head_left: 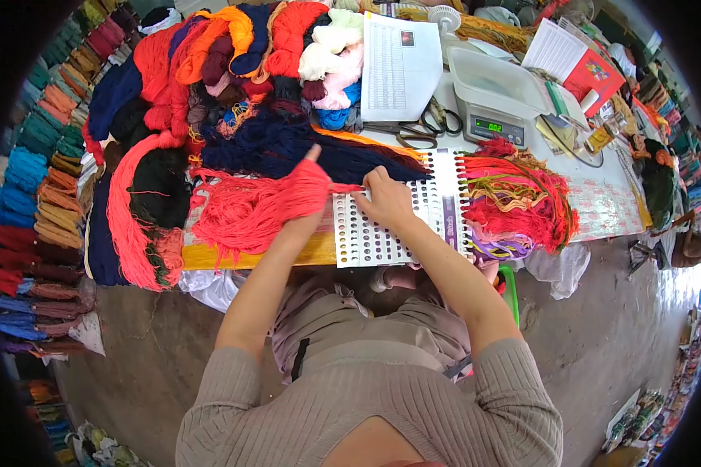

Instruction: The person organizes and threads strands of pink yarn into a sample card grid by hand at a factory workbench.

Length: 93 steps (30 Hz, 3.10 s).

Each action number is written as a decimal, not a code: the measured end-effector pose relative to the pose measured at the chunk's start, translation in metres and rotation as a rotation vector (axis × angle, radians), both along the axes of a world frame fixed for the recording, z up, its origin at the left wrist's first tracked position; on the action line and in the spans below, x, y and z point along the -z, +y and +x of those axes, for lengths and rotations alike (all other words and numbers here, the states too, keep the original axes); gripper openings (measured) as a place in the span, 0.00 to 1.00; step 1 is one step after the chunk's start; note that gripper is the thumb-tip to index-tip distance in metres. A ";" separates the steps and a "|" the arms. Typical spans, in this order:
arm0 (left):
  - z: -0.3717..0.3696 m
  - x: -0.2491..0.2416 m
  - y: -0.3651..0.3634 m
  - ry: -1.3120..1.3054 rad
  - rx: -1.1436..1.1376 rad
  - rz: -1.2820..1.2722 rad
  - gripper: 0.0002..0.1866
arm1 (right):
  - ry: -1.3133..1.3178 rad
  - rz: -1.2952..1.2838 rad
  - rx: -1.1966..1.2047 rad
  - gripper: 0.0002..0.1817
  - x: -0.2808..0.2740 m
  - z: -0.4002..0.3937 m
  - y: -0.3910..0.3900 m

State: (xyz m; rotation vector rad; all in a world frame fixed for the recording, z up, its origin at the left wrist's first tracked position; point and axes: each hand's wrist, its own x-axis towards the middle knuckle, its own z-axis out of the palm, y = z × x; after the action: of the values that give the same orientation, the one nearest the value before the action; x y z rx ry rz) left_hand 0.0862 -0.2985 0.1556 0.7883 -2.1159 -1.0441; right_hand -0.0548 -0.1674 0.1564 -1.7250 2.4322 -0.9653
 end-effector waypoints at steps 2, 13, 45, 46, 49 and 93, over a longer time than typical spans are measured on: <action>0.011 -0.018 -0.005 0.083 -0.051 0.120 0.39 | 0.058 0.004 -0.016 0.20 -0.001 0.003 -0.002; -0.008 0.019 0.009 -0.197 0.120 -0.335 0.39 | 0.051 0.011 -0.024 0.20 0.000 0.000 -0.003; 0.077 -0.094 -0.052 0.348 0.087 1.130 0.23 | -0.606 -0.074 -0.053 0.12 -0.006 -0.016 -0.009; 0.067 -0.096 -0.027 0.387 0.172 1.199 0.23 | -0.609 -0.132 -0.108 0.09 -0.007 -0.017 -0.012; 0.034 -0.088 0.022 0.529 0.288 1.270 0.23 | -0.625 -0.216 -0.203 0.07 -0.040 0.000 -0.004; 0.071 -0.113 0.062 0.643 0.178 0.811 0.22 | -0.999 -0.112 -0.313 0.09 -0.095 0.045 0.043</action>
State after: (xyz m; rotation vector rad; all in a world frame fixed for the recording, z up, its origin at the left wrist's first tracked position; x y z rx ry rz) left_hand 0.1576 -0.2361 0.2683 0.4950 -1.2027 -1.9839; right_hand -0.0098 -0.1243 0.2518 -1.1312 1.4502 -1.4474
